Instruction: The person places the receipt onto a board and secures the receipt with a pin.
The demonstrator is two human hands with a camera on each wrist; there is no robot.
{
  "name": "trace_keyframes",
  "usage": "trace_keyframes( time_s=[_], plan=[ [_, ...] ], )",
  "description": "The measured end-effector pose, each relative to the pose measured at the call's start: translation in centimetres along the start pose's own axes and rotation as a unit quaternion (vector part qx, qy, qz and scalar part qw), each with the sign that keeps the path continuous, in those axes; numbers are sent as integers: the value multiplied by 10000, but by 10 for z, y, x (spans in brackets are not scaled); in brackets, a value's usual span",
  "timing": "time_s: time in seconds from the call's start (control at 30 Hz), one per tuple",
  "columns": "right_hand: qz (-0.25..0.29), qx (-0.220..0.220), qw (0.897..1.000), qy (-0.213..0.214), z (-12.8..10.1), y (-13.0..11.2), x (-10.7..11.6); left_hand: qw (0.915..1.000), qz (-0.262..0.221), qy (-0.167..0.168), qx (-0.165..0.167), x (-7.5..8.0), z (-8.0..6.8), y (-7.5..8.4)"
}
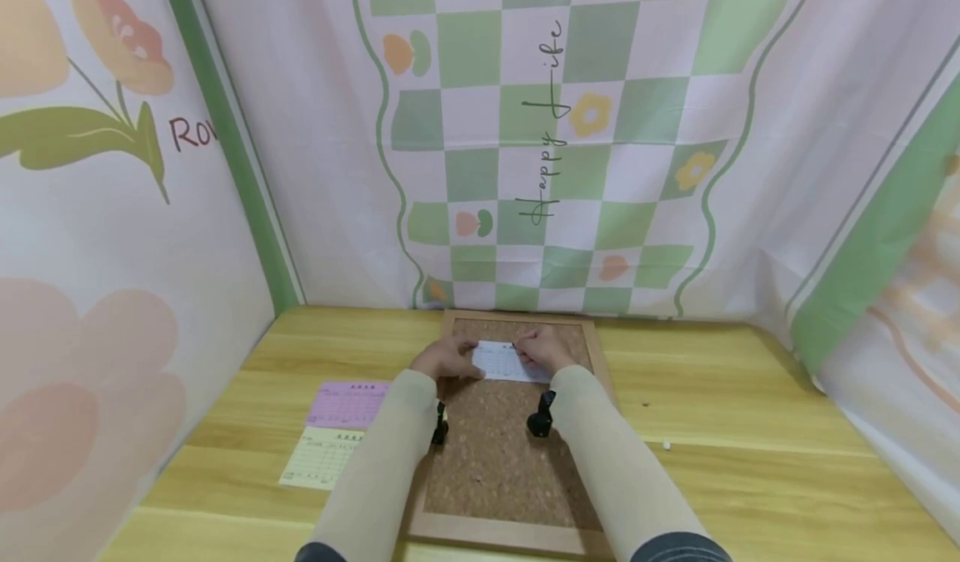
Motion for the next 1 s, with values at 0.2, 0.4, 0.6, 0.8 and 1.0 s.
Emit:
trace_keyframes(
  time_s=[0.2,0.4,0.6,0.8,1.0],
  plan=[
    [-14,93,9999,-100,0,0,-1,10000,-67,-37,10,0,0,-1],
    [-120,174,9997,-92,-1,-2,0,10000,-40,-53,37,-1,1,-3],
    [-136,124,9997,-151,-1,-3,0,10000,-73,-63,27,0,1,-3],
    [69,-26,9994,-336,-2,-3,-2,9999,-82,-51,32,1,1,-3],
    [331,-167,9982,-476,0,-2,-4,9999,-83,-49,39,1,0,-3]
  ],
)
Point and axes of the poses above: each hand's wrist, its own z-axis towards the middle knuckle, its own x-axis out of the back of the hand, y = z × x, the point moved 10 cm from there along z, towards the middle knuckle, and after that the axes turned 11 degrees about y, right-handed, at the moved point
